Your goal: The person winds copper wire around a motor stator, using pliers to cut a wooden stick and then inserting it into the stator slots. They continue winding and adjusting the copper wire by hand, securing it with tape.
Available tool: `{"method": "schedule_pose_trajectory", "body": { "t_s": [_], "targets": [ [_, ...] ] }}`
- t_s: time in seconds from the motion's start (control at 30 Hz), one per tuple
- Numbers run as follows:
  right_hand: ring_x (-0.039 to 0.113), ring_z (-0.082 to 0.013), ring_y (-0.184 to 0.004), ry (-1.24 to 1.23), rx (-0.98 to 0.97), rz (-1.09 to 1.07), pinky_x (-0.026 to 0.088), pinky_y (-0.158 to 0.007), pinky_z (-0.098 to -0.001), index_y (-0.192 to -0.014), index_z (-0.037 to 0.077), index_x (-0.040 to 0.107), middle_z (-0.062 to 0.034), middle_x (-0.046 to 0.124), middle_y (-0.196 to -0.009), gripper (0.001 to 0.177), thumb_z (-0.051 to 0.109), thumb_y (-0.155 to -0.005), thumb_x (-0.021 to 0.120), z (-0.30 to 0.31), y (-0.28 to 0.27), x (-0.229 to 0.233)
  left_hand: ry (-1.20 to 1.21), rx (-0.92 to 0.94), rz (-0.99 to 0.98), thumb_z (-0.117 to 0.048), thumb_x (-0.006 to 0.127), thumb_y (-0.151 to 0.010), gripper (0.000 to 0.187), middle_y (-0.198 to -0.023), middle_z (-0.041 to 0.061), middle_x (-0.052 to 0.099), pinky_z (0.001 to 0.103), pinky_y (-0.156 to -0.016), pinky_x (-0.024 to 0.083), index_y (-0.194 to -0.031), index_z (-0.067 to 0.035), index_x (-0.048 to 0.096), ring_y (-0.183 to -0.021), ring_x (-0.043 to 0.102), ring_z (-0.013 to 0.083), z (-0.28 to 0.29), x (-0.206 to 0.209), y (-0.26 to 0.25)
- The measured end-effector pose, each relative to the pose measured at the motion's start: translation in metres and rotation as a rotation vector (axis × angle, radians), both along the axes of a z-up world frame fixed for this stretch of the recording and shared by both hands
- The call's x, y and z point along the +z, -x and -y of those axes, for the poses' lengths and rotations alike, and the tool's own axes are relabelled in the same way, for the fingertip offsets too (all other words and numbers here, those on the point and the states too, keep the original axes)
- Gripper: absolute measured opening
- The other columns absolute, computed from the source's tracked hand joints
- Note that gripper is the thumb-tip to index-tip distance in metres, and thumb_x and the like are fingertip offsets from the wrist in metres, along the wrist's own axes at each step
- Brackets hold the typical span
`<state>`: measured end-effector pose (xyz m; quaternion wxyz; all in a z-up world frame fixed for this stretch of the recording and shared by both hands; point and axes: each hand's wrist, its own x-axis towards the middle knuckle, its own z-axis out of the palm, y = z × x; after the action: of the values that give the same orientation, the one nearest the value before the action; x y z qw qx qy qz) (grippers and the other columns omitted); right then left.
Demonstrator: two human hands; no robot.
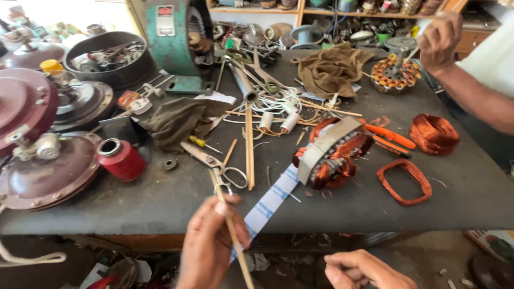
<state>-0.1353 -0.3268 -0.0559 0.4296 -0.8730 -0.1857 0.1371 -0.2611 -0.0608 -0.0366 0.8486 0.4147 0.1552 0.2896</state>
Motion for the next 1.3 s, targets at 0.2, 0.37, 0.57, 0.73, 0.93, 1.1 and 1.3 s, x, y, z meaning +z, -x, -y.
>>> {"method": "schedule_pose_trajectory", "body": {
  "t_s": [0.2,0.37,0.57,0.73,0.93,1.1,1.3],
  "targets": [
    [0.069,-0.0058,-0.067,-0.266,0.223,0.266,0.055,-0.05,-0.0191,-0.088,0.014,0.087,0.0031,0.078,-0.079,0.01,0.014,-0.079,0.087,-0.045,0.027,0.017,0.026,0.107,0.026,-0.018,0.048,-0.104,0.041,-0.065,0.008,0.055,0.034,-0.052,0.047,-0.14,0.002,0.055,-0.057,0.055,0.0174,-0.025,0.008,0.007],
    [0.082,-0.0122,-0.087,-0.219,0.588,0.317,0.064,-0.075,-0.0274,-0.1,0.011,0.082,-0.0026,0.079,-0.086,0.015,0.013,-0.088,0.072,-0.051,0.026,-0.007,0.023,0.062,-0.038,-0.015,0.045,-0.097,0.037,-0.056,0.014,0.058,0.039,-0.044,0.051,-0.132,-0.003,0.052,-0.047,0.06,0.0233,-0.019,-0.002,0.0],
    [0.077,-0.0153,-0.091,-0.118,0.545,0.018,0.063,-0.081,-0.0283,-0.114,0.01,0.079,-0.0057,0.078,-0.095,0.026,0.015,-0.09,0.071,-0.041,0.0,-0.051,0.03,-0.149,-0.163,-0.018,0.05,-0.094,0.024,-0.076,0.029,0.077,0.05,-0.069,0.065,-0.115,-0.007,0.052,-0.071,0.079,0.0373,-0.007,-0.014,-0.004],
    [0.076,-0.012,-0.084,-0.12,0.529,-0.015,0.062,-0.077,-0.027,-0.105,0.009,0.079,-0.0041,0.078,-0.092,0.018,0.015,-0.089,0.076,-0.04,-0.004,-0.059,0.129,-0.349,-0.191,-0.02,0.058,-0.092,0.023,-0.097,0.028,0.082,0.055,-0.088,0.063,-0.111,-0.008,0.051,-0.091,0.082,0.0364,0.032,-0.032,-0.016],
    [0.075,-0.0082,-0.076,-0.273,0.321,0.227,0.06,-0.073,-0.0254,-0.095,0.008,0.08,-0.0021,0.077,-0.087,0.011,0.016,-0.087,0.082,-0.031,0.009,0.007,-0.187,-0.42,-0.076,-0.017,0.059,-0.101,0.028,-0.095,0.027,0.08,0.046,-0.093,0.06,-0.121,0.003,0.061,-0.095,0.079,0.0338,0.032,-0.037,-0.018],
    [0.07,-0.0114,-0.085,-0.454,-0.171,0.379,0.057,-0.078,-0.0272,-0.104,0.0,0.07,-0.0039,0.075,-0.094,0.02,0.014,-0.089,0.071,-0.013,-0.034,0.095,-0.026,-0.297,-0.264,-0.022,0.052,-0.097,0.046,-0.075,0.013,0.069,0.033,-0.055,0.051,-0.14,-0.009,0.059,-0.062,0.069,0.022,0.019,-0.024,-0.007],
    [0.065,-0.0106,-0.082,-0.383,0.021,0.275,0.054,-0.071,-0.0277,-0.104,0.003,0.068,-0.0044,0.071,-0.094,0.017,0.018,-0.096,0.072,-0.025,-0.178,0.159,-0.147,-0.362,-0.225,-0.023,0.053,-0.101,0.035,-0.079,0.011,0.07,0.026,-0.051,0.044,-0.12,0.003,0.066,-0.058,0.063,0.0138,0.02,-0.022,-0.016]
  ]
}}
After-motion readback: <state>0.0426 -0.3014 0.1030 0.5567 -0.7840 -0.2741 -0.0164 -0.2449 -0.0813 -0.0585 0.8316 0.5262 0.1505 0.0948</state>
